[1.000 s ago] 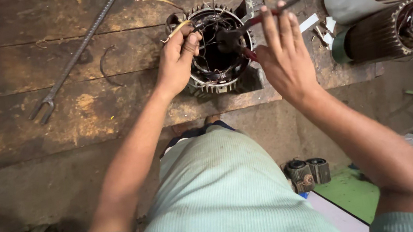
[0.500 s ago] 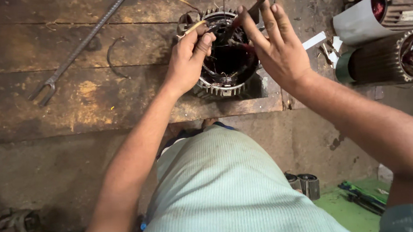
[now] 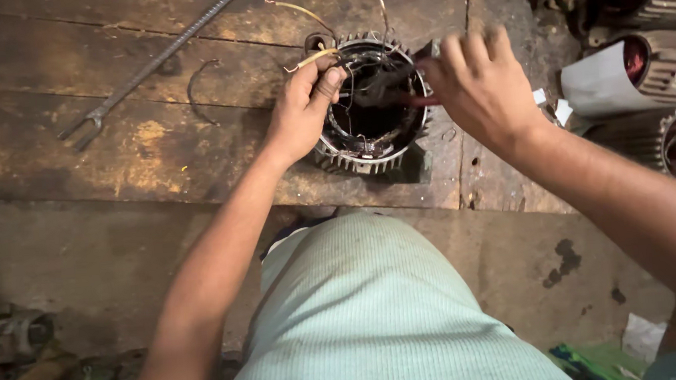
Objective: The person uses pliers and a screwdriver to pull and pry copper windings from the stator of an electric motor. They repeatedly reach into the stator, grip the wires, and extract them, placing the removed pieces on the workbench. The person rotates the stator to access different sections and continues removing the windings until the stator is mostly empty.
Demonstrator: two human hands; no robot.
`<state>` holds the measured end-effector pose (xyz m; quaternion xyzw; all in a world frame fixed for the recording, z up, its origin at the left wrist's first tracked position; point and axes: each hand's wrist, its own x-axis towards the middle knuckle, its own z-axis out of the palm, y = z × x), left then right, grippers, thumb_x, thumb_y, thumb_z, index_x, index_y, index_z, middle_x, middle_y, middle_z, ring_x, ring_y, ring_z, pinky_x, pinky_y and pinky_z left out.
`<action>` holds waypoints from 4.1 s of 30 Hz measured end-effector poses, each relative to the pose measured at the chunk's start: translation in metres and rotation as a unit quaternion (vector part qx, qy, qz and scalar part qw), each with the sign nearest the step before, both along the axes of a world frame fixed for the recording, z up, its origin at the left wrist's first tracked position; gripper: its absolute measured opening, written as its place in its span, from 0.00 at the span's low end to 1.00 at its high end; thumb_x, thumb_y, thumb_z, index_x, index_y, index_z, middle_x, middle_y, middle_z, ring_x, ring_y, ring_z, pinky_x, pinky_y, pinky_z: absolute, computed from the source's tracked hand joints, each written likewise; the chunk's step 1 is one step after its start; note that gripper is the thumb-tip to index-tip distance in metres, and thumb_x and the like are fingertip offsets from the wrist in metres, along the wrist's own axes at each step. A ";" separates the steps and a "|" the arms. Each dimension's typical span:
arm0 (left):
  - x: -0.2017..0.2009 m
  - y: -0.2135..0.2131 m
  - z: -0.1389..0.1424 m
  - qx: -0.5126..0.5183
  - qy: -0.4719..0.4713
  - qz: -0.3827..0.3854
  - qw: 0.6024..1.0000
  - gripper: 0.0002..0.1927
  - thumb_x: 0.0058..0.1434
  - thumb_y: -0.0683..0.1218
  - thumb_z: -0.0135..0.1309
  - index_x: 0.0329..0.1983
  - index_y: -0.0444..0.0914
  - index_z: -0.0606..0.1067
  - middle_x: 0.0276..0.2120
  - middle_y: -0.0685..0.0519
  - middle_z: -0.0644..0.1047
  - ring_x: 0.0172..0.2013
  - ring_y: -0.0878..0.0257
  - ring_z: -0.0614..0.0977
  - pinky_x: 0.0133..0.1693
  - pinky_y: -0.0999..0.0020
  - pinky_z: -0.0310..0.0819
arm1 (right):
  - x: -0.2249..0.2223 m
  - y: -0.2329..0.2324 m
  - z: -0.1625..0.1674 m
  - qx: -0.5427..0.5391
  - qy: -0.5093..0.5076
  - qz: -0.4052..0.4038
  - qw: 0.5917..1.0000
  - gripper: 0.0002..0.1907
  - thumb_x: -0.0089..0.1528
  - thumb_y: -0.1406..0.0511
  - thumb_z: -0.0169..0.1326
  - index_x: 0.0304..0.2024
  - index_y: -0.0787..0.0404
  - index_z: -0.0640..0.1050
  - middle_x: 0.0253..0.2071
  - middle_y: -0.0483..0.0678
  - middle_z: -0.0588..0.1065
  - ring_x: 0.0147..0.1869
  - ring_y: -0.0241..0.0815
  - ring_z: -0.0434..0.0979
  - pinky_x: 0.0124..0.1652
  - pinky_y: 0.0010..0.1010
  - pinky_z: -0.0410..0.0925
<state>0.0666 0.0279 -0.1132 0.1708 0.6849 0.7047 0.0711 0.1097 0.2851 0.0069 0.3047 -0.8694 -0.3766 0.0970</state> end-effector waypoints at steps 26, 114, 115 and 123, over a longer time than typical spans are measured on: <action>-0.018 -0.099 -0.048 -0.396 0.037 0.407 0.822 0.20 0.72 0.56 0.60 0.48 0.33 0.75 0.47 0.41 0.77 0.45 0.49 0.77 0.46 0.51 0.75 | 0.051 0.032 -0.003 -0.167 -0.028 0.014 0.985 0.01 0.61 0.64 0.53 0.34 0.53 0.75 0.33 0.42 0.73 0.42 0.41 0.71 0.37 0.33 0.64; 0.047 0.001 0.058 -0.207 0.111 0.075 0.969 0.09 0.75 0.44 0.48 0.50 0.33 0.72 0.44 0.46 0.78 0.44 0.54 0.82 0.46 0.61 0.78 | 0.063 0.069 -0.047 -0.475 -0.408 -0.313 0.714 0.14 0.61 0.59 0.60 0.45 0.58 0.76 0.27 0.54 0.80 0.31 0.50 0.83 0.35 0.40 0.72; 0.051 -0.008 0.059 -0.193 0.065 0.070 0.977 0.09 0.75 0.44 0.46 0.51 0.34 0.71 0.43 0.48 0.79 0.44 0.57 0.83 0.46 0.62 0.79 | 0.068 0.078 -0.049 -0.497 -0.428 -0.356 0.666 0.13 0.62 0.59 0.60 0.45 0.57 0.77 0.25 0.52 0.81 0.29 0.44 0.85 0.34 0.37 0.72; 0.046 -0.010 0.053 -0.247 0.134 0.139 0.949 0.10 0.73 0.44 0.53 0.54 0.34 0.72 0.40 0.48 0.77 0.42 0.58 0.81 0.45 0.61 0.77 | 0.081 0.103 -0.080 -0.730 -0.429 -0.328 0.419 0.13 0.65 0.67 0.58 0.51 0.64 0.79 0.41 0.44 0.82 0.44 0.30 0.77 0.45 0.24 0.71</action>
